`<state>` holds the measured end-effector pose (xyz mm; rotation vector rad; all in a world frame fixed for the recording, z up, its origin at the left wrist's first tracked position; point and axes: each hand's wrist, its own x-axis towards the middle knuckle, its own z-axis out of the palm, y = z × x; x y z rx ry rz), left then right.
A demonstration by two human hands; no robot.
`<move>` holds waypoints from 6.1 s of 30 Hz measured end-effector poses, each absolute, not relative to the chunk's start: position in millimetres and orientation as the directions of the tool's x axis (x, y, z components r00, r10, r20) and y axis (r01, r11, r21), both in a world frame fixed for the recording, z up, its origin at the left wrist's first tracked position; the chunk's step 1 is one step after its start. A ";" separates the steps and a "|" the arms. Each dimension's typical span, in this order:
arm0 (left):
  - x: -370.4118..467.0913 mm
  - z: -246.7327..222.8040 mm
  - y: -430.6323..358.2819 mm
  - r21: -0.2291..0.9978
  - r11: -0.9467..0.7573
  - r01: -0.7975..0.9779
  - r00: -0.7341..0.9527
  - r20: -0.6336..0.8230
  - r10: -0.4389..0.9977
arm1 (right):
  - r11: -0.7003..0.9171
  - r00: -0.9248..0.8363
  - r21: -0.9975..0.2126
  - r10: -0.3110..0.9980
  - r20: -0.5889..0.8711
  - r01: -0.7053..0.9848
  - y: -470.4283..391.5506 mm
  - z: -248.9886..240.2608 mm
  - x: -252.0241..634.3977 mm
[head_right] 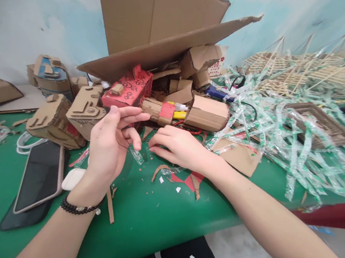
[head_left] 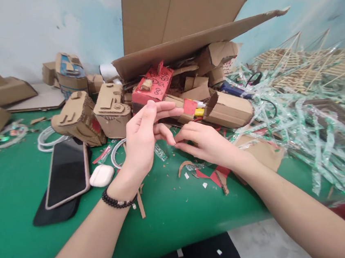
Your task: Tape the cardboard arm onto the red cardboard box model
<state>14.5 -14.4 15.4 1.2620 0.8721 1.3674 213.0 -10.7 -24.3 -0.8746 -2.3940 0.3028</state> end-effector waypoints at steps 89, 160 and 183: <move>17.6 5.8 -11.7 0.937 0.032 -0.348 0.371 0.106 0.923 | 0.368 -0.135 -0.923 0.915 0.381 -0.114 -15.1 6.4 217.5; 9.4 10.8 -23.9 0.092 -0.883 0.461 0.208 0.956 0.209 | 0.209 -0.445 -0.928 0.830 0.335 -0.309 -28.5 14.5 229.8; 8.3 11.5 -22.2 0.173 -0.915 0.365 0.216 0.940 0.264 | 0.184 -0.456 -0.921 0.824 0.335 -0.344 -29.0 14.2 230.2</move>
